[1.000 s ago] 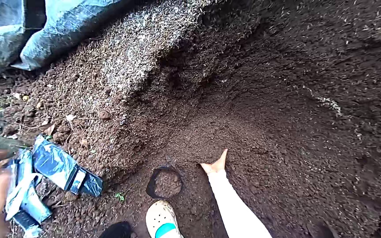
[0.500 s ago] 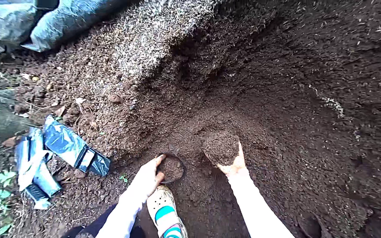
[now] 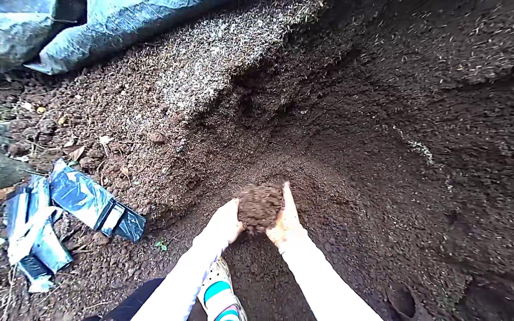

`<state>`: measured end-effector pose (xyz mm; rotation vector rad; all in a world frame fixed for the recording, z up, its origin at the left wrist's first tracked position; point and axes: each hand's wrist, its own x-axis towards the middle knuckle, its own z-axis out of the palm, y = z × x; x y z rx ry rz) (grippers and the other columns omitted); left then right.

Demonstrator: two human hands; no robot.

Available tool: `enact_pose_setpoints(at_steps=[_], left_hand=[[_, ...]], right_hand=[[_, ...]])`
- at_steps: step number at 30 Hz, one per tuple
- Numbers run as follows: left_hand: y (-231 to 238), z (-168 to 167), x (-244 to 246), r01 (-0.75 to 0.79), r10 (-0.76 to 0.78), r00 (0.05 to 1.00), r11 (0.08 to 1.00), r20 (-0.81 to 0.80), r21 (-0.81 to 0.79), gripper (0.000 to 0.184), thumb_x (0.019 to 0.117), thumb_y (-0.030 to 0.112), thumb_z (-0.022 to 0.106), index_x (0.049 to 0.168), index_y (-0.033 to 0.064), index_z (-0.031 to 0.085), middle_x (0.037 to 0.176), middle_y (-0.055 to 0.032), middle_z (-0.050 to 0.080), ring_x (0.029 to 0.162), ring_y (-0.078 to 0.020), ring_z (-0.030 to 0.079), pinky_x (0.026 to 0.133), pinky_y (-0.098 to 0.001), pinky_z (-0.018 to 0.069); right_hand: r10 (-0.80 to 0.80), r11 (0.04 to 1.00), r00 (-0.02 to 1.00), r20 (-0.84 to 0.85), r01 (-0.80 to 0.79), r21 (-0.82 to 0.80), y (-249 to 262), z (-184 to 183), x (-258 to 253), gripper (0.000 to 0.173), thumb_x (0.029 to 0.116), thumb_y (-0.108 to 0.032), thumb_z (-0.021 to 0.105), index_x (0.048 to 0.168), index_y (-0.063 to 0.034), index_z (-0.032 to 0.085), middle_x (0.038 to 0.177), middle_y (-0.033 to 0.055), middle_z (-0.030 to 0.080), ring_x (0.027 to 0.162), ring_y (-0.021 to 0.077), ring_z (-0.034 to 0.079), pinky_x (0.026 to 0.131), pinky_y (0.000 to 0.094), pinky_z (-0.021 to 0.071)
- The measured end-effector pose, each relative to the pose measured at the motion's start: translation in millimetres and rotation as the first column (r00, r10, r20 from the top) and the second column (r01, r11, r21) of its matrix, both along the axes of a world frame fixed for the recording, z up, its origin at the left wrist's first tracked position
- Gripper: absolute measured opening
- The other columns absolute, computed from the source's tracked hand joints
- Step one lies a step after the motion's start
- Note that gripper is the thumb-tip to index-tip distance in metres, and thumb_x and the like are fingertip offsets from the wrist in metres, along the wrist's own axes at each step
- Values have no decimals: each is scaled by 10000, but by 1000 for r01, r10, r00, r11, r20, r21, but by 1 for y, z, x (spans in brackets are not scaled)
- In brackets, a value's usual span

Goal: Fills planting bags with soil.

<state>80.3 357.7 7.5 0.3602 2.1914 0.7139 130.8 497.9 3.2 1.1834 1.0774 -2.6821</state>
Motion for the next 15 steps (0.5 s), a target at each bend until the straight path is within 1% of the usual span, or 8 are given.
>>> enact_pose_setpoints(at_steps=[2,4,7,8,9,10,12,15], left_hand=[[-3,-1,-1,-36,36,999,999,22,-5,680,937,144,717,1519,-21,406,1470,-238,532,1385,-343,514,1168,-517,388],[-7,-7,-1,-73,73,997,997,26,15,710,941,169,714,1538,-23,381,1494,-241,509,1404,-338,495,1176,-509,379],[-16,-16,0,-98,97,995,990,20,97,796,923,133,719,1598,24,311,1574,-208,443,1463,-305,438,1211,-479,338],[-17,-18,1,-107,104,994,986,27,125,803,919,119,715,1606,49,306,1580,-195,441,1462,-296,440,1210,-480,339],[-18,-20,1,-120,115,992,983,45,141,796,919,107,708,1609,74,314,1575,-183,453,1444,-285,465,1197,-480,359],[-18,-22,3,-145,135,988,979,75,144,778,925,97,698,1607,91,323,1546,-176,485,1383,-275,526,1154,-474,411],[-17,-27,7,-221,202,970,964,136,145,711,945,83,669,1582,80,351,1384,-198,589,1064,-252,681,933,-433,553],[-17,-21,14,-306,278,940,942,197,134,671,988,71,592,1594,68,304,1397,-199,560,899,-209,694,810,-368,581]], right_hand=[[149,967,988,36,-154,204,0,11,0,674,1078,-598,243,1526,-126,418,1433,107,572,1299,199,569,1072,442,491],[352,815,926,133,-373,443,8,18,3,585,1128,-449,260,1552,-71,398,1576,127,446,1437,229,449,1148,478,415],[504,229,755,420,-585,778,26,2,3,381,1068,-185,492,1413,-39,560,1533,218,427,1352,320,510,1066,432,486],[514,78,655,554,-679,730,30,-2,1,457,1048,-232,552,1453,-26,511,1520,255,430,1335,346,529,1084,443,476],[532,21,546,647,-772,635,31,-6,-1,558,1047,-302,574,1507,-18,437,1493,266,472,1298,352,572,1081,467,480],[553,20,463,693,-839,544,29,-10,-2,607,1054,-352,569,1528,-20,386,1401,253,564,1172,326,657,1002,468,531],[602,104,428,675,-879,465,23,-17,-3,514,1072,-275,546,1473,7,393,1128,194,649,840,229,712,786,376,595],[611,146,462,642,-864,483,19,-11,-2,466,1064,-172,540,1469,13,405,1025,163,650,721,173,684,715,319,582]])
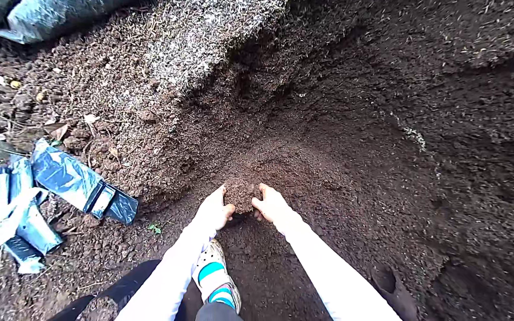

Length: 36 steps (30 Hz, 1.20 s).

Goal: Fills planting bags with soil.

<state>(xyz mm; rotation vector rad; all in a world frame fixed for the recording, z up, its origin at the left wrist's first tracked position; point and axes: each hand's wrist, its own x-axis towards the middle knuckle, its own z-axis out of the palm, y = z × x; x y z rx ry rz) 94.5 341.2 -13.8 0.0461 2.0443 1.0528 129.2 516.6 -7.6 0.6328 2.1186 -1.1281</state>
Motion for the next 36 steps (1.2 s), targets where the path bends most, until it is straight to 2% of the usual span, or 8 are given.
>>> enact_pose_setpoints(at_steps=[3,11,15,20,27,29,32,36], left_hand=[[-1,23,10,-48,49,999,995,-10,91,647,993,39,550,1590,54,303,1462,-167,512,899,-142,677,774,-302,575],[26,114,34,52,29,989,850,-146,524,417,888,-2,578,1298,77,589,992,-11,711,685,-41,678,591,-201,584],[47,109,49,207,-68,962,813,-265,544,588,869,20,619,1446,102,539,1150,-33,703,723,-53,689,594,-231,601],[89,-16,46,454,-402,868,880,-294,138,649,976,36,594,1583,52,366,1626,-151,398,1414,-312,504,1156,-530,412],[88,-12,41,423,-345,868,890,-358,169,705,938,32,603,1599,107,370,1631,-81,411,1456,-222,464,1204,-457,374],[85,-9,44,307,-272,896,951,-351,46,631,960,284,649,1530,125,431,1493,-112,548,1223,-275,639,998,-523,533],[87,3,45,396,-453,880,865,-141,-308,685,1017,640,466,1353,54,576,1295,-227,639,1164,-415,655,929,-652,512],[93,5,45,510,-528,849,821,-3,-256,464,1122,354,347,1128,2,648,1100,-230,663,1092,-388,645,909,-621,480]], right_hand=[[-18,1000,998,-67,19,0,4,23,9,478,1045,-165,576,1472,-2,439,1042,169,658,713,176,675,700,332,584],[-224,971,788,-573,230,-62,48,118,81,126,892,-105,648,1011,-102,605,658,-46,628,455,36,554,425,210,487],[-256,940,708,-659,342,3,61,112,118,165,852,-130,632,1004,-168,580,672,-90,622,453,10,547,405,198,483],[-344,914,919,-192,375,154,76,-6,118,456,1018,-155,614,1419,10,471,1057,217,670,760,276,694,727,452,594],[103,912,986,-132,-41,408,81,49,103,476,1042,-284,611,1425,-11,540,1405,227,560,1290,343,578,1102,482,461],[165,905,955,-248,-46,423,73,48,97,387,1027,-197,616,1381,-41,614,1385,195,591,1261,302,606,1087,436,491],[210,911,965,-157,-134,390,60,35,83,429,1028,-182,618,1451,-117,586,1434,170,566,1305,286,579,1116,432,466],[264,881,961,-78,-208,424,46,19,76,351,1031,-136,604,1374,-66,629,1422,167,570,1318,309,570,1107,454,469]])
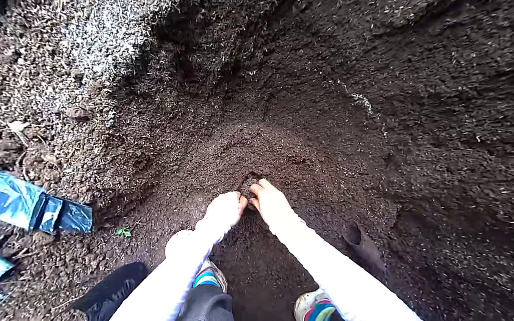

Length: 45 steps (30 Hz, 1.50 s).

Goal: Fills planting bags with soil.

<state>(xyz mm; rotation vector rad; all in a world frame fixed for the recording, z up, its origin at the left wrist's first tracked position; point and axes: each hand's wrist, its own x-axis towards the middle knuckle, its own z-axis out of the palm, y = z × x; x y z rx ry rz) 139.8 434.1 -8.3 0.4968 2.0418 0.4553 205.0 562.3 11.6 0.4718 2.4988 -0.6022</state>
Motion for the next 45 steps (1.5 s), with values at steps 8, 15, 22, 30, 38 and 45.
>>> enact_pose_setpoints(at_steps=[8,15,22,30,38,45], left_hand=[[-6,-18,4,-49,53,998,985,-18,167,355,1092,293,438,924,27,604,794,-104,547,759,-259,561,739,-502,460],[16,3,-33,-199,197,980,977,32,71,633,1061,498,518,1502,62,393,1311,-266,597,1029,-367,668,878,-540,546],[46,-30,-49,75,-73,997,993,-20,94,548,977,144,711,1463,11,496,1408,-232,589,1315,-318,578,1132,-484,431],[22,-40,-38,-84,111,985,977,-130,196,560,925,82,746,1434,-16,534,1408,-286,549,1332,-358,538,1133,-493,421],[42,-54,-44,-94,35,993,828,117,553,301,1017,121,480,1183,-20,688,1330,-91,668,1186,-93,640,1042,-293,512],[21,-46,-28,-68,222,962,760,-160,646,399,963,244,596,1255,-26,635,1541,-202,470,1428,-223,465,1167,-354,409]], right_hand=[[139,989,990,-1,-139,-38,8,-20,-1,357,1038,-52,511,1381,-23,603,1419,236,566,1306,410,567,1070,571,479],[-319,922,942,-100,284,-265,73,6,11,559,1025,-451,607,1339,11,589,1291,250,635,1227,396,617,1049,590,476],[-94,978,976,198,127,-164,45,23,8,356,1103,-151,399,1332,16,614,1388,266,594,1314,449,559,1034,645,458],[-781,217,534,323,718,-661,108,-69,51,609,1102,-481,412,1500,-23,469,1396,260,590,1244,412,609,1038,564,483],[-596,-801,-193,780,217,-558,91,-160,43,689,1088,-409,492,1629,-117,182,1668,239,206,1472,432,371,1112,602,444],[-575,-816,-209,791,76,-573,93,-164,-9,812,1017,-695,367,1642,-222,155,1689,150,218,1535,348,284,1165,640,358]])
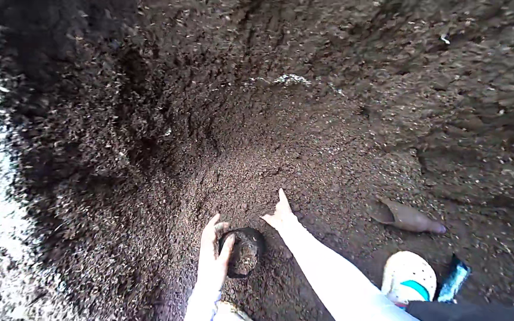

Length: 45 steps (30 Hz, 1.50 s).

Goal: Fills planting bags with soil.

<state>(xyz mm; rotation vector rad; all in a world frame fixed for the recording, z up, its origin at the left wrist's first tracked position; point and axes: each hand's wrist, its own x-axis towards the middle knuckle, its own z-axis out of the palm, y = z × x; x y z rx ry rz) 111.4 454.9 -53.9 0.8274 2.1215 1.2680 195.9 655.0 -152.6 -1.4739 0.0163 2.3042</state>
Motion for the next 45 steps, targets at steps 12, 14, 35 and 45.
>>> enact_pose_setpoints(at_steps=[12,14,35,45], left_hand=[[-18,34,26,79,-68,997,929,42,-361,613,951,138,590,1547,83,458,1574,-148,472,1461,-232,451,1209,-400,355],[-14,43,28,72,-48,996,923,75,-378,630,927,16,591,1538,25,441,1567,-183,467,1452,-247,461,1218,-396,347],[-15,51,41,126,-104,992,905,75,-406,704,954,30,583,1609,76,327,1634,-110,400,1466,-232,456,1214,-423,360],[-22,45,-9,305,-86,935,693,344,-653,753,1027,659,436,1310,-14,623,1270,-252,651,1188,-370,629,1042,-585,457]], right_hand=[[760,623,647,-56,-703,344,1,148,10,468,1085,-500,374,1369,-168,540,1176,89,690,1061,231,687,882,465,589],[831,488,550,83,-792,366,-12,171,7,447,1082,-459,441,1385,-145,538,1189,95,680,1060,225,686,885,449,589],[71,-864,-207,976,-502,-44,-97,178,20,401,1055,38,386,1404,-18,576,1523,198,490,1401,373,488,1126,476,445],[706,-328,-82,704,-918,221,-20,144,21,768,928,-448,758,1527,-91,436,1479,232,521,1279,410,587,1017,596,511]])
